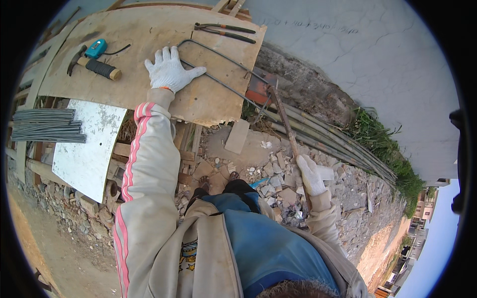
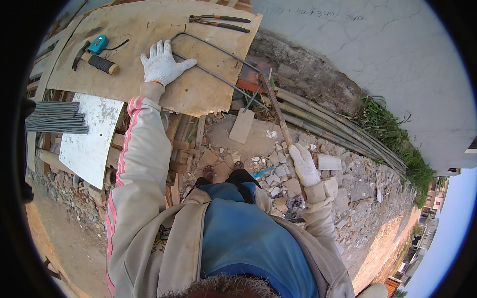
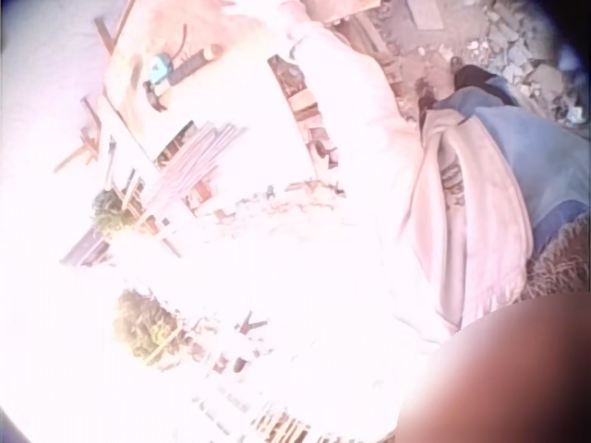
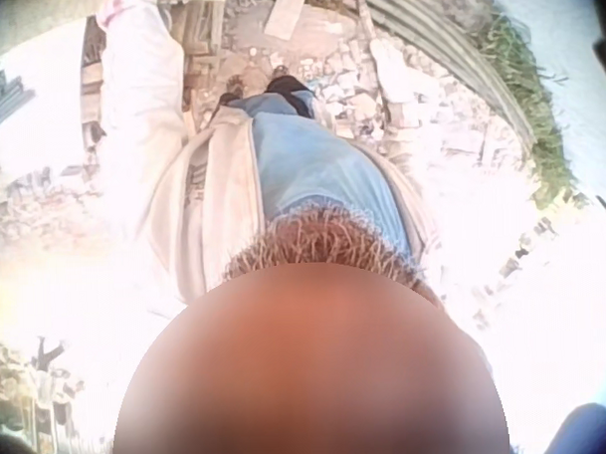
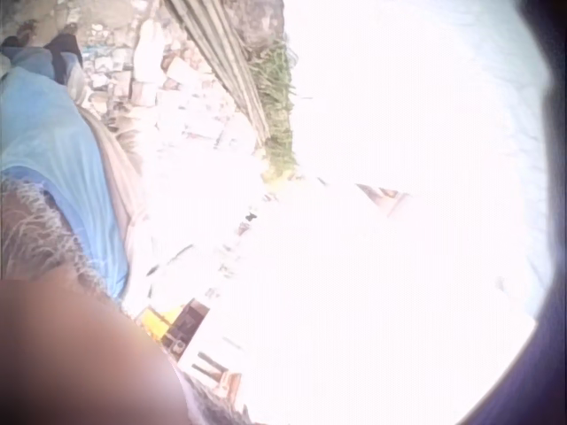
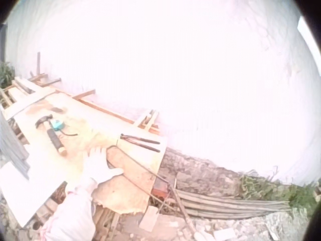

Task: The person bends metal rods into U-shapes using a hammer and a wooden workbench. They repeatedly pick up rods, position them on the bench, and strike them with a hammer to form the desired shape.

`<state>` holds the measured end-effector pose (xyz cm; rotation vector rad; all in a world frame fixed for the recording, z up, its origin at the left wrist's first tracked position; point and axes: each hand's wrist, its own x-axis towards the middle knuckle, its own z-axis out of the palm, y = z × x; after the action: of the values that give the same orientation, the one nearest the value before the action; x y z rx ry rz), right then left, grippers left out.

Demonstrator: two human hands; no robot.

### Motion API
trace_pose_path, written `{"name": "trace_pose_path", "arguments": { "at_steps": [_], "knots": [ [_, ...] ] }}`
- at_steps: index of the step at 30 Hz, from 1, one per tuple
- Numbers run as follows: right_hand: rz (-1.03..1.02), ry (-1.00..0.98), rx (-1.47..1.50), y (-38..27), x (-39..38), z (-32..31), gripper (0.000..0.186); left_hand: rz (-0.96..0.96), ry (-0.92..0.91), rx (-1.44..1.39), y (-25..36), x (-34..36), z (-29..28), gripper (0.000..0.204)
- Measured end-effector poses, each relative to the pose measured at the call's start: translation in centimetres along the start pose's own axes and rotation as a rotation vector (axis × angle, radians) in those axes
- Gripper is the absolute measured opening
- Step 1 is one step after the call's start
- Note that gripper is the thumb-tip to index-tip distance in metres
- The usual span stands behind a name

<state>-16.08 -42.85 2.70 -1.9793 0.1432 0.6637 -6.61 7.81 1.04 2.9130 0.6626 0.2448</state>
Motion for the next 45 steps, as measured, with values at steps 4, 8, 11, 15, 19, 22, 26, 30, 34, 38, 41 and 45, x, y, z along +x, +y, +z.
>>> {"name": "trace_pose_path", "arguments": {
  "at_steps": [4, 8, 11, 15, 19, 22, 26, 30, 34, 38, 41, 45],
  "knots": [
    [0.079, 0.007, 0.143, 2.1, -0.5, -1.4, 0.047, -0.008, -0.007, 0.019, 0.3, 0.0, -0.2, 0.124],
    [0.229, -0.136, 0.321, 3.3, -3.0, -2.1, 0.050, -0.019, -0.007, 0.055, 0.3, 0.5, 0.2, 0.123],
    [0.219, -0.393, 0.606, 3.1, -4.1, -1.5, 0.039, -0.009, 0.010, 0.054, 0.0, 0.7, 0.7, 0.123],
    [0.146, -0.357, 0.651, 1.7, -4.3, -0.5, 0.048, 0.004, 0.000, 0.113, -0.2, 1.0, 1.1, 0.123],
    [0.183, -0.386, 0.723, 1.0, -4.8, -0.7, 0.040, 0.030, 0.026, 0.110, -0.4, 1.6, 1.5, 0.124],
    [0.161, -0.401, 0.725, 1.0, -4.7, -0.8, 0.038, 0.037, 0.031, 0.102, -0.8, 1.7, 1.9, 0.123],
    [0.171, -0.362, 0.793, 1.1, -4.8, 1.7, 0.034, 0.043, 0.043, 0.119, -1.2, 1.7, 2.3, 0.122],
    [0.185, -0.348, 0.902, 1.0, -6.1, 4.6, 0.028, 0.039, 0.030, 0.124, -1.2, 1.8, 2.3, 0.121],
    [0.114, -0.299, 0.701, 0.6, -5.9, 3.2, 0.026, 0.040, 0.026, 0.113, -1.0, 1.8, 2.0, 0.121],
    [0.128, -0.239, 0.572, -0.1, -4.9, 0.1, 0.026, 0.013, 0.029, 0.120, -0.7, 1.5, 1.8, 0.121],
    [0.174, -0.400, 0.575, -0.6, -4.0, -2.3, 0.047, 0.009, 0.021, 0.113, -0.6, 1.3, 1.7, 0.123],
    [0.196, -0.352, 0.528, -0.6, -3.6, -3.2, 0.048, -0.025, 0.012, 0.168, -0.3, 1.0, 1.6, 0.119]
  ]
}}
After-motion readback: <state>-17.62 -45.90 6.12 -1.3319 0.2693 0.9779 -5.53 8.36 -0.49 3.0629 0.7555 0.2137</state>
